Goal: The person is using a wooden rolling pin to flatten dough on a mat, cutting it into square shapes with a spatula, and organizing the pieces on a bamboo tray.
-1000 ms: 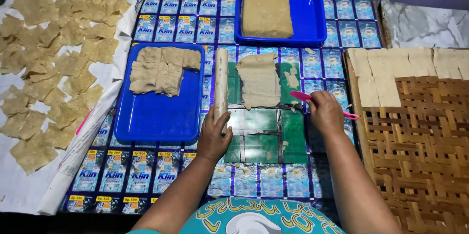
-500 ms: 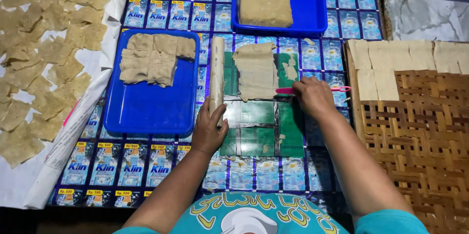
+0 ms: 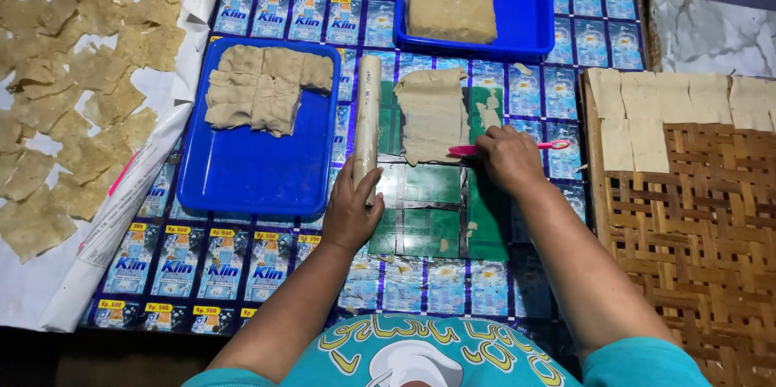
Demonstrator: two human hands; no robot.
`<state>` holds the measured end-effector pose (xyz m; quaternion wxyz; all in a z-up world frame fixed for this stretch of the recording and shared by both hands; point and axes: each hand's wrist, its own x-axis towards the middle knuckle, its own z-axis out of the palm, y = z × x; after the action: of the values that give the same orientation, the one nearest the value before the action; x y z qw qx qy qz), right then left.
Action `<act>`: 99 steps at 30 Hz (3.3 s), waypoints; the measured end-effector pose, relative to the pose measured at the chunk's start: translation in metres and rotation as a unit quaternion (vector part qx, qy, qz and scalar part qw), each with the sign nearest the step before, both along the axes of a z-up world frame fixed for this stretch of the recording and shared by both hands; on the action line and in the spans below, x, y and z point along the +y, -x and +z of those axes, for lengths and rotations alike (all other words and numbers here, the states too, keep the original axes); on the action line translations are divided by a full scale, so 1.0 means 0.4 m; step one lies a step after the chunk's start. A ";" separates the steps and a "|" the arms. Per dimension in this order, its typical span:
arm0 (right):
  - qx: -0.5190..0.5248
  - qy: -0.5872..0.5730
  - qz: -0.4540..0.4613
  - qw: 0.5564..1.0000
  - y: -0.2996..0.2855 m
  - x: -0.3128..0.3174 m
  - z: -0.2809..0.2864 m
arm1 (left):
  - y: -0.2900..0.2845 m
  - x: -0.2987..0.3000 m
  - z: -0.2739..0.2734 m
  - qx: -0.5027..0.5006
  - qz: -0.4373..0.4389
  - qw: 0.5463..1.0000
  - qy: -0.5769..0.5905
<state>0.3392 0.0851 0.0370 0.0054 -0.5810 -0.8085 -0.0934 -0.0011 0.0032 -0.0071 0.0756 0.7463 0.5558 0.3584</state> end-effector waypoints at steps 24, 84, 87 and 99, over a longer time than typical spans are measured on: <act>0.201 0.082 -0.107 0.970 0.183 0.018 -0.013 | 0.003 -0.001 0.005 -0.003 0.007 1.000 0.013; 0.260 0.206 -0.253 0.909 0.371 -0.117 0.045 | 0.006 0.006 0.023 -0.008 0.003 1.000 0.024; 0.266 0.210 -0.237 0.910 0.410 -0.151 0.032 | 0.008 0.002 0.027 -0.009 0.002 1.000 0.025; 0.235 0.224 -0.257 0.910 0.459 -0.120 -0.031 | 0.013 0.002 0.029 -0.012 -0.002 1.000 0.028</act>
<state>0.1556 0.0373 0.0247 0.0410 -0.7599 -0.6060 0.2317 -0.0063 0.0040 0.0047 0.1039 0.7407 0.5628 0.3520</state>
